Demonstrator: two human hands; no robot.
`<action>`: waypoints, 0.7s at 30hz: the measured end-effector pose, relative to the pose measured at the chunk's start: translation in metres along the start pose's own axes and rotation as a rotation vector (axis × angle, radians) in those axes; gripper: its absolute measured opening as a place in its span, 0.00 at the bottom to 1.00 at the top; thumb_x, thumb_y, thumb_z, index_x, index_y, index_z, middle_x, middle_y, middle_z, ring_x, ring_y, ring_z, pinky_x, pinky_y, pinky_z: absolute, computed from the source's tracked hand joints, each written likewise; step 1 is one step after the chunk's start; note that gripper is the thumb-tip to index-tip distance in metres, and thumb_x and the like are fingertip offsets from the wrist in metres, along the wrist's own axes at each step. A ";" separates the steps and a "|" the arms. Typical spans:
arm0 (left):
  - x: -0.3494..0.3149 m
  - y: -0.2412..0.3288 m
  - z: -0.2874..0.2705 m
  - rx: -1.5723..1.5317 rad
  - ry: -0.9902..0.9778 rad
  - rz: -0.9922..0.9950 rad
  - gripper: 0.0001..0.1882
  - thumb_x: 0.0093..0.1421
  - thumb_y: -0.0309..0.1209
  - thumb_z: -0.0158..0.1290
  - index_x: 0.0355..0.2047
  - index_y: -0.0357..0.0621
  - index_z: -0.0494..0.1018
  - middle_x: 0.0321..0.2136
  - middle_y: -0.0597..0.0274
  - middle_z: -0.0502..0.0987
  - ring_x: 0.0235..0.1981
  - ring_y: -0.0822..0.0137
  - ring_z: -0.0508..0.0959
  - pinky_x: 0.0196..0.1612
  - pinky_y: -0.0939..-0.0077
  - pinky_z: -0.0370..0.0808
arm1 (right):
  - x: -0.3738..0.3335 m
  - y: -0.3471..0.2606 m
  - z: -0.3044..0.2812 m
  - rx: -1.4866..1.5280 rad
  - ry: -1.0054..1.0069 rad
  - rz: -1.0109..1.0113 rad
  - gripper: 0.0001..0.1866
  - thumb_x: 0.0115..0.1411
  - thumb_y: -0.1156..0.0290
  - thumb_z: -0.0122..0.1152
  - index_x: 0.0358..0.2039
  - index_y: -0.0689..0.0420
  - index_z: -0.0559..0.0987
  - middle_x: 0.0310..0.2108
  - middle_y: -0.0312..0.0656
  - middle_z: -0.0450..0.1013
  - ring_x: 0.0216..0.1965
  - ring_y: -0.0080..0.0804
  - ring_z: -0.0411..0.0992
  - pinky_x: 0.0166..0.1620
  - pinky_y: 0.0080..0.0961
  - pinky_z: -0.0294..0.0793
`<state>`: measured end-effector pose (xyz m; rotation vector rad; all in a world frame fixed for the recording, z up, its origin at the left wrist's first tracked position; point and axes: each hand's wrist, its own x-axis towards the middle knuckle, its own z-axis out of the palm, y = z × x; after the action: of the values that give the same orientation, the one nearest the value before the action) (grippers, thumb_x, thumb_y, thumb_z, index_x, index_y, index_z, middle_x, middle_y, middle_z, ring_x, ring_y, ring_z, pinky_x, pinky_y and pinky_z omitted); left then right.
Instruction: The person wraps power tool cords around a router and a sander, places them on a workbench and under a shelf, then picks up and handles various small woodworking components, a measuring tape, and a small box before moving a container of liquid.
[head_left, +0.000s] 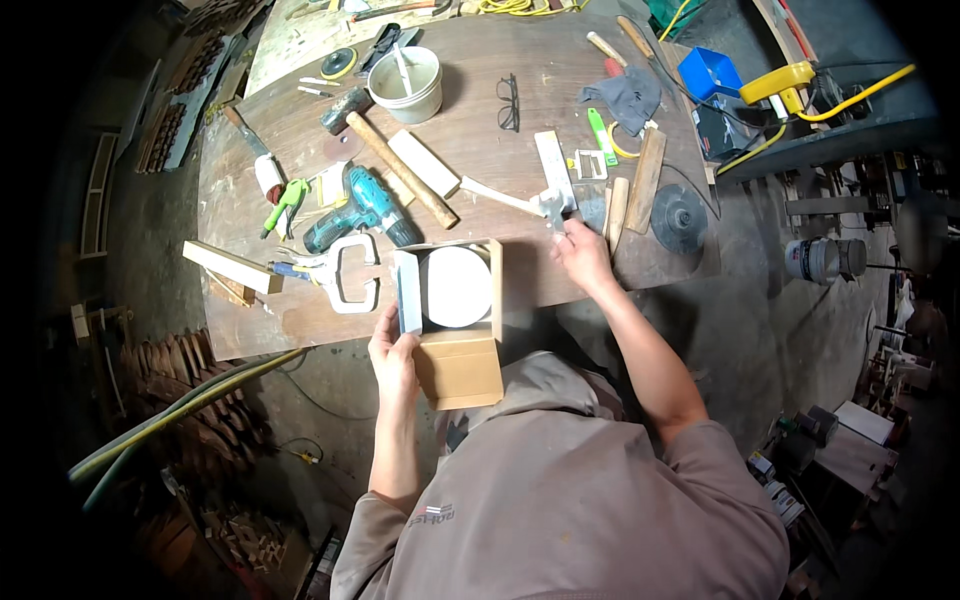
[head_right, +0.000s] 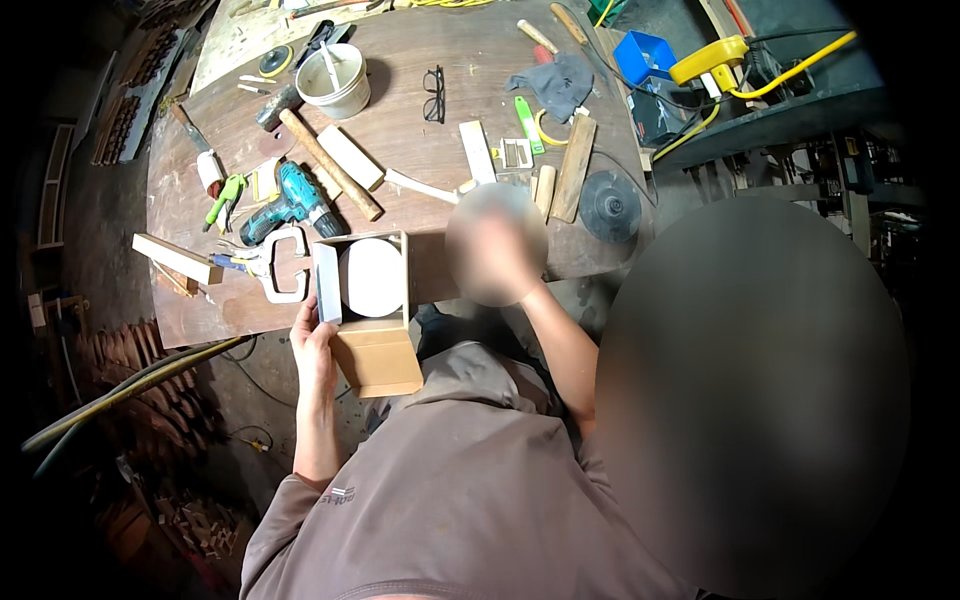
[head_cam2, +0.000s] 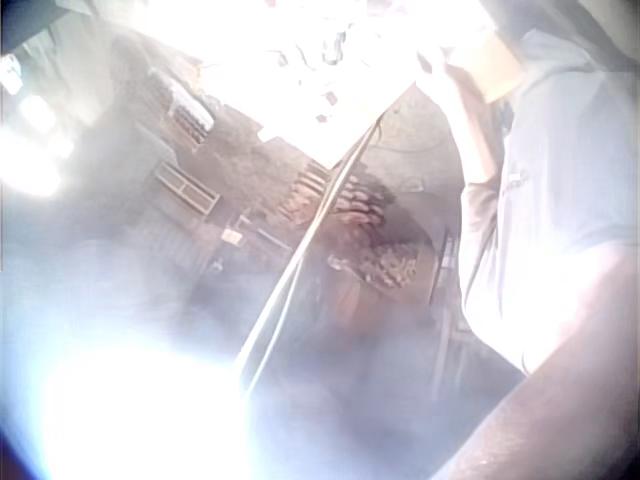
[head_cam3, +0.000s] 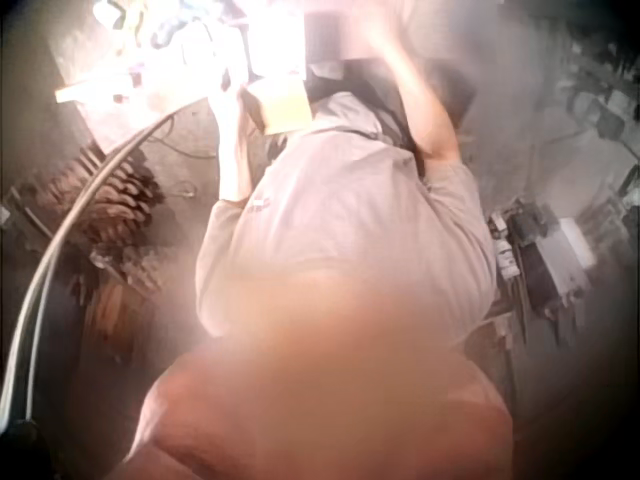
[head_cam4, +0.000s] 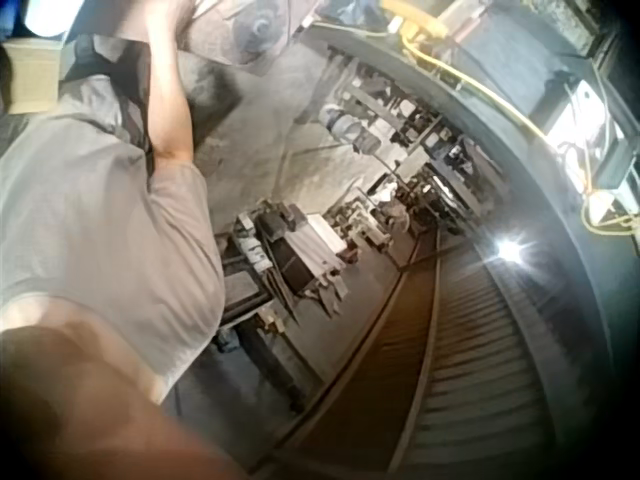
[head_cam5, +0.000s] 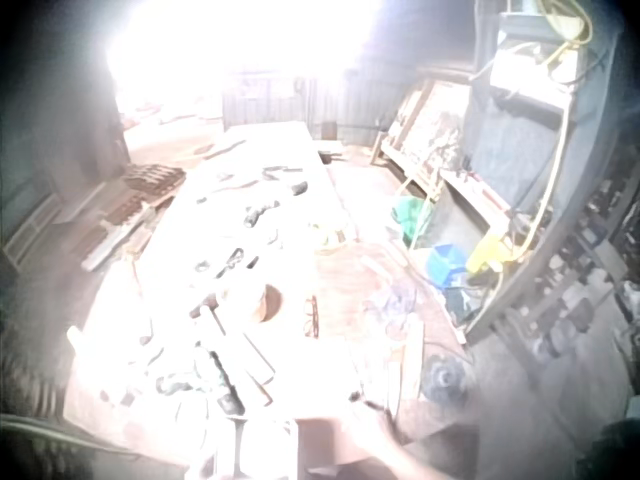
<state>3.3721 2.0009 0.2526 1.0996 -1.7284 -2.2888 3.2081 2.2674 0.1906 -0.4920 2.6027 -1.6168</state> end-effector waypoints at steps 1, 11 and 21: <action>0.001 0.003 0.002 0.026 -0.007 0.020 0.32 0.47 0.15 0.42 0.57 0.28 0.62 0.49 0.54 0.72 0.49 0.67 0.72 0.52 0.77 0.66 | 0.007 -0.002 -0.004 0.417 -0.048 0.320 0.08 0.66 0.69 0.48 0.35 0.59 0.74 0.21 0.41 0.73 0.20 0.34 0.70 0.27 0.29 0.69; 0.022 -0.003 0.055 0.161 -0.120 0.114 0.31 0.46 0.16 0.40 0.54 0.29 0.65 0.49 0.54 0.72 0.51 0.66 0.71 0.56 0.76 0.63 | -0.014 0.036 -0.084 0.602 0.222 0.602 0.06 0.65 0.75 0.47 0.38 0.61 0.73 0.26 0.36 0.71 0.24 0.22 0.68 0.30 0.19 0.68; 0.043 -0.023 0.075 0.028 -0.039 0.015 0.26 0.47 0.16 0.39 0.50 0.32 0.68 0.45 0.58 0.72 0.47 0.68 0.71 0.48 0.79 0.67 | -0.022 0.064 -0.118 0.750 0.341 0.701 0.17 0.62 0.80 0.46 0.52 0.61 0.71 0.33 0.37 0.73 0.28 0.20 0.68 0.29 0.19 0.68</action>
<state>3.3060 2.0507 0.2198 1.0495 -1.7817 -2.2989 3.1904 2.4022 0.1851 0.6916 1.7303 -2.2480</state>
